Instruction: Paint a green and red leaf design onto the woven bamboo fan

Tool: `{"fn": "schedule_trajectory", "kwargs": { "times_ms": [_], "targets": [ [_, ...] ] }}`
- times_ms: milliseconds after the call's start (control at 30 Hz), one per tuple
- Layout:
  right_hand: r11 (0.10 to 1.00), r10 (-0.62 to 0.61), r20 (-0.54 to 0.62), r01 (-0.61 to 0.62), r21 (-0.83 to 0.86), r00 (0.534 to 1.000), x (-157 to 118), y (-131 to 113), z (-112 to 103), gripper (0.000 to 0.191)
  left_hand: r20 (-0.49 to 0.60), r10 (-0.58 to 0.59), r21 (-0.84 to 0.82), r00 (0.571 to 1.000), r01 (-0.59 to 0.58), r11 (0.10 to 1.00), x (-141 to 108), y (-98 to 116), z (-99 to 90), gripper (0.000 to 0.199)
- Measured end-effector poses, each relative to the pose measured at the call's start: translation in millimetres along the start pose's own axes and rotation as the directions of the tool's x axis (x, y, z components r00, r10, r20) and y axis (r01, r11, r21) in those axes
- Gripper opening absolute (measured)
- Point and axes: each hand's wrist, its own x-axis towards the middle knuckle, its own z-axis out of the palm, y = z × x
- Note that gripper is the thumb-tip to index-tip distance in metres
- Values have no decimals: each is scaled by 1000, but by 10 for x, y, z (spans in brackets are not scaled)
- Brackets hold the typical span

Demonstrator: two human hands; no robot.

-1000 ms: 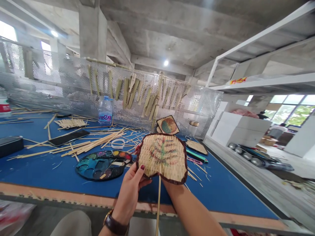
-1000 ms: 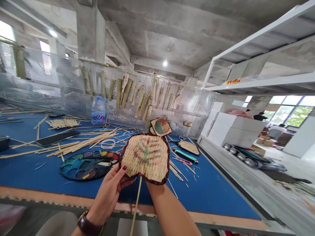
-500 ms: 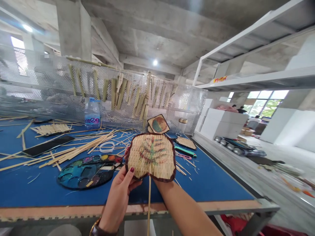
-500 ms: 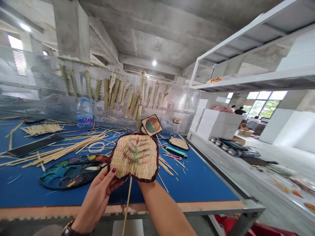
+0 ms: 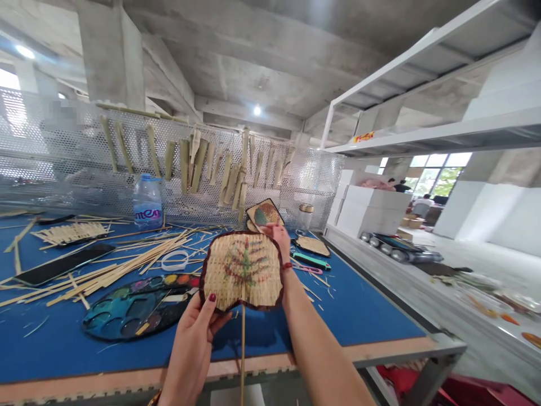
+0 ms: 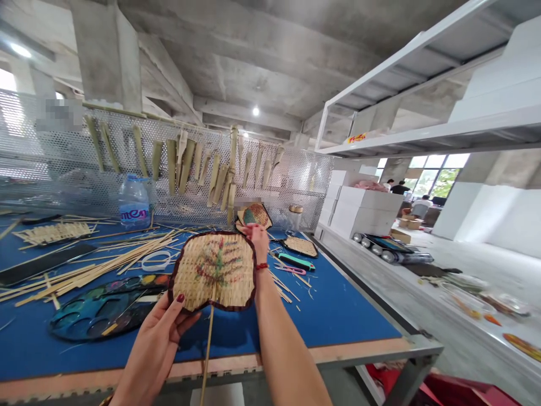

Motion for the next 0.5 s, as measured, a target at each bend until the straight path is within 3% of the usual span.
{"fn": "schedule_trajectory", "kwargs": {
  "times_ms": [133, 267, 367, 500],
  "targets": [
    [984, 53, -122, -31, 177, 991, 186, -133, -194, 38, -90, 0, -80, 996, -7, 997, 57, 29, -10, 37],
    [940, -1, 0, 1, 341, 1000, 42, -365, -274, 28, -128, 13, -139, 992, -31, 990, 93, 38, -12, 34],
    [966, -95, 138, 58, 251, 986, -143, -479, -209, 30, -132, 30, -139, 991, -49, 989, 95, 29, -2, 33],
    [984, -163, 222, 144, 101, 961, -297, -500, -106, 34, -127, 48, -109, 991, -62, 992, 80, 19, 7, 35]
  ]
}}
